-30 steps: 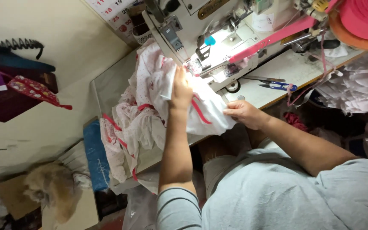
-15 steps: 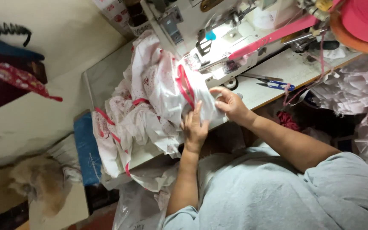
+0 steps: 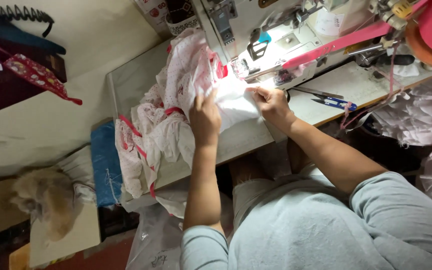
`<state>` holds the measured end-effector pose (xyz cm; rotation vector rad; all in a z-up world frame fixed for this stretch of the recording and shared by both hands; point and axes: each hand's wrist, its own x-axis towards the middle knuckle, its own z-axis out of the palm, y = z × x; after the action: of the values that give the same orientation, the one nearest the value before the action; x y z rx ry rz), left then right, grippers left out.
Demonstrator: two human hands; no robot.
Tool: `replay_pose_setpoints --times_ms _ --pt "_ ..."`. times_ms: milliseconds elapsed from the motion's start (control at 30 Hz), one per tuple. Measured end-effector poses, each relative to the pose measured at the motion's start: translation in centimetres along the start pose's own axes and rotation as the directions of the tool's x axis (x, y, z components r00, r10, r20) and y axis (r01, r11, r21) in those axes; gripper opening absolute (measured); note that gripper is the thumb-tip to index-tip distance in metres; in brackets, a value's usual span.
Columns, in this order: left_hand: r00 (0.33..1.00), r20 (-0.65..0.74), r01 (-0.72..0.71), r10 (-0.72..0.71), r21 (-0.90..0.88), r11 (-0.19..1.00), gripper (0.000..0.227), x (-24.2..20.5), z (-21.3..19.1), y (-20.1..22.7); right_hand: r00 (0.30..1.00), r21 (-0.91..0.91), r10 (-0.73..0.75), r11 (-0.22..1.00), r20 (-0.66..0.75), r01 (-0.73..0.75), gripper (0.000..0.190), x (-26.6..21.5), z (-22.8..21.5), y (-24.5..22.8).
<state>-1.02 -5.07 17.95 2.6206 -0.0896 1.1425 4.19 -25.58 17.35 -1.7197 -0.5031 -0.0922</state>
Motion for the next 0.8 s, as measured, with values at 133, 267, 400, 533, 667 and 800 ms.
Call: replay_pose_setpoints --times_ms 133,267,400,533,667,800 --pt "0.997 -0.059 -0.05 0.057 0.116 0.992 0.034 2.5 3.8 -5.2 0.985 -0.298 -0.166 0.944 -0.046 0.145 0.016 1.9 1.3 4.0" --pt "0.977 -0.155 -0.105 0.146 0.25 0.963 0.03 4.8 8.1 -9.8 0.967 -0.533 -0.254 0.817 0.01 0.22 0.017 2.3 1.8 5.0" --pt "0.988 -0.153 0.049 -0.029 0.128 0.991 0.054 5.3 11.0 -12.9 0.878 -0.782 -0.451 0.485 0.161 0.393 0.019 1.9 3.4 3.8" --pt "0.967 -0.225 0.113 -0.124 -0.06 0.992 0.063 4.1 5.4 -7.5 0.643 -0.529 -0.667 0.414 0.377 0.74 0.019 1.6 5.0 -3.2" --pt "0.893 -0.36 0.202 -0.27 -0.215 0.956 0.046 -2.4 -0.9 -4.0 0.641 -0.523 -0.415 0.371 0.646 0.767 0.033 6.7 10.3 -1.3" --pt "0.57 -0.342 0.685 -0.747 -0.304 0.662 0.023 -9.3 -6.5 -8.2 0.709 -0.547 -0.074 0.582 0.702 0.602 0.044 11.7 13.4 -2.0"
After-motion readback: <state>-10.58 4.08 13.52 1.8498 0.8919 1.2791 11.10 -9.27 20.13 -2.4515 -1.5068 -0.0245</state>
